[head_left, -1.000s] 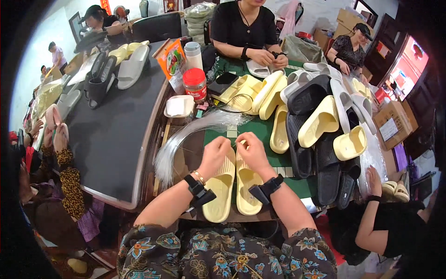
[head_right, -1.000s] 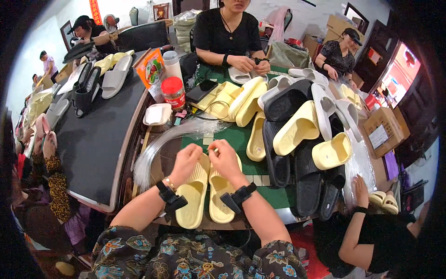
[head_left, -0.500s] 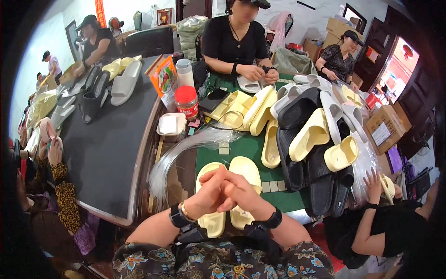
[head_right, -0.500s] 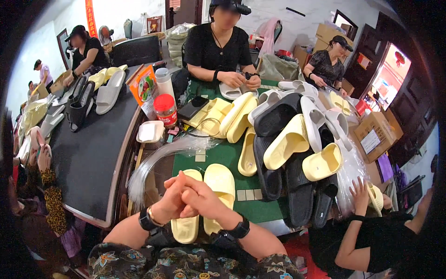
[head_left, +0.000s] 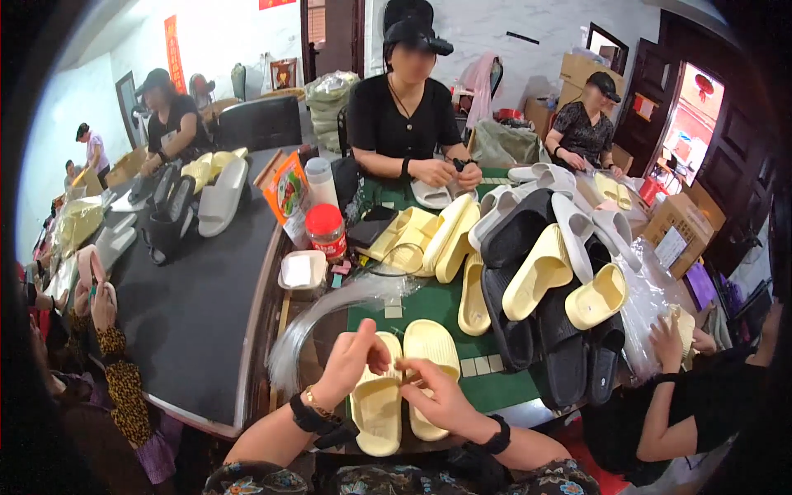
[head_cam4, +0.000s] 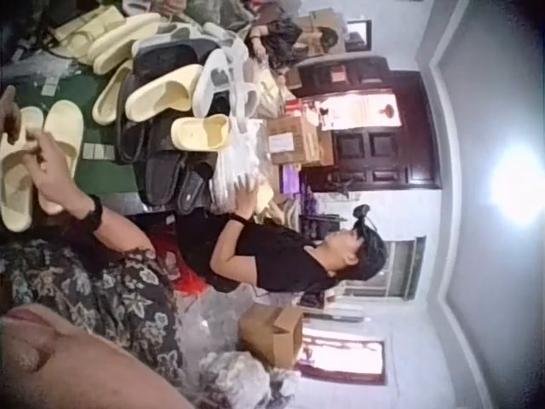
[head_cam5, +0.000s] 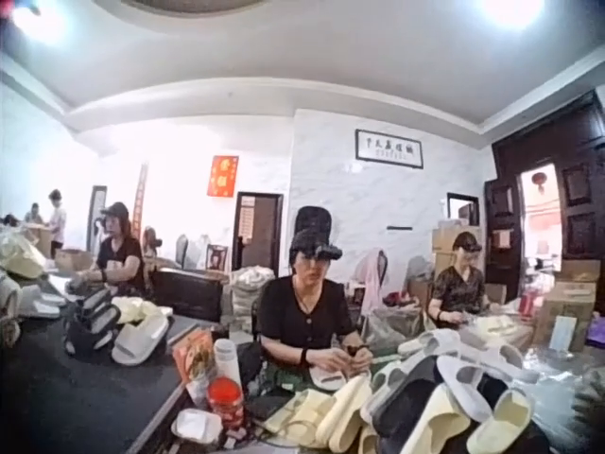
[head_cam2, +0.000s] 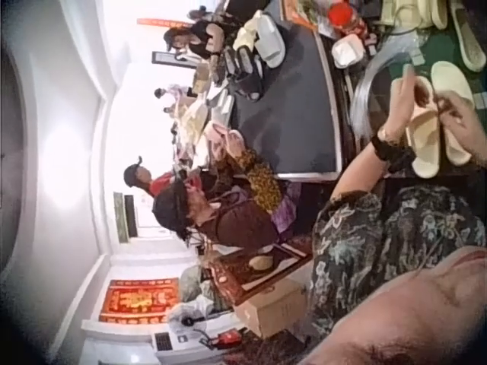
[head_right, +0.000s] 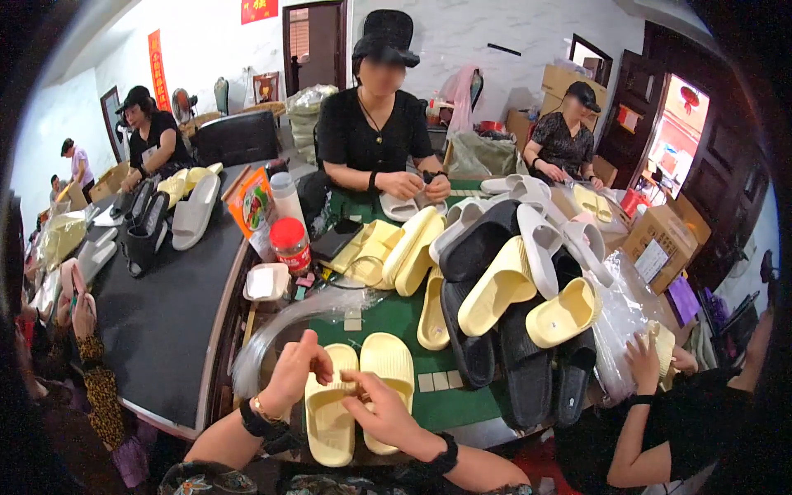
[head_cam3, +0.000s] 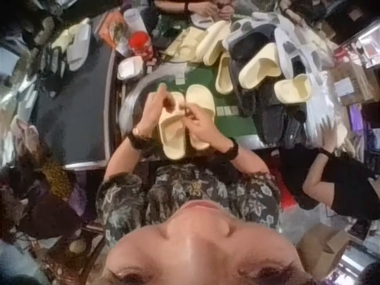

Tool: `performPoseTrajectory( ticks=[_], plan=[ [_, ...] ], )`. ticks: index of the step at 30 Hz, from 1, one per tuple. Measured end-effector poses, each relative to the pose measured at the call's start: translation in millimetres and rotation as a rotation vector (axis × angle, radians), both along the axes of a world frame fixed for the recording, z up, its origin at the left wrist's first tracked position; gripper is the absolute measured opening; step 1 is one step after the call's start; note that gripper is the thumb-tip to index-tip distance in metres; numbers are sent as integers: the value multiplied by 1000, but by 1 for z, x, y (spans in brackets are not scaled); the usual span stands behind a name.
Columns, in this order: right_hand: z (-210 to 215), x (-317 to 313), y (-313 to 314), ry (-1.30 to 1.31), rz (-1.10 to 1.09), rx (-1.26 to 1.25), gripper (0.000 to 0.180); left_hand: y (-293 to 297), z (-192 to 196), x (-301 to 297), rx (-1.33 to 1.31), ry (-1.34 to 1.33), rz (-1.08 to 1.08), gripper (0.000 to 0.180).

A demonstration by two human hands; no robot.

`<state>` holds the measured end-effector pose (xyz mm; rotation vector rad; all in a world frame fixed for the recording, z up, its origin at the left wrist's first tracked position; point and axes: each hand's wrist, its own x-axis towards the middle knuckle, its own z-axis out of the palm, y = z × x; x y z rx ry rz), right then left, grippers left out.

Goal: Cleaning and trimming flash or loose threads from injection-molded sandals.

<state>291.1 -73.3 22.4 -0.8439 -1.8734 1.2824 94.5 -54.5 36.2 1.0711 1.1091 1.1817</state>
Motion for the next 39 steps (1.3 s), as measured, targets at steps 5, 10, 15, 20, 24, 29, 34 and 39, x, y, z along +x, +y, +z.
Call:
performPoseTrajectory(
  ticks=[5,10,15,20,24,29,34,39],
  plan=[
    [-33,23,8,-360,117,-8,31,0,6,-20,-40,95,88,68],
    [-42,9,12,-704,87,47,46,-4,-2,-25,-96,116,-15,61],
    [-38,-7,26,-820,-42,60,63,-7,-8,-38,-228,389,-442,41],
    [-35,-13,31,-860,-46,75,77,-8,-21,-66,-293,608,-493,36],
    [-39,-19,34,-909,-46,103,63,-14,-25,-77,-326,479,-331,30],
    [-54,-20,41,-870,-138,152,48,-10,-14,-73,-322,451,-340,29],
    [-22,-25,40,-816,-196,295,44,-14,-14,-81,-298,416,-341,27],
    [57,-1,61,-877,-347,421,40,-12,-6,-78,-230,186,-108,22]
  ],
)
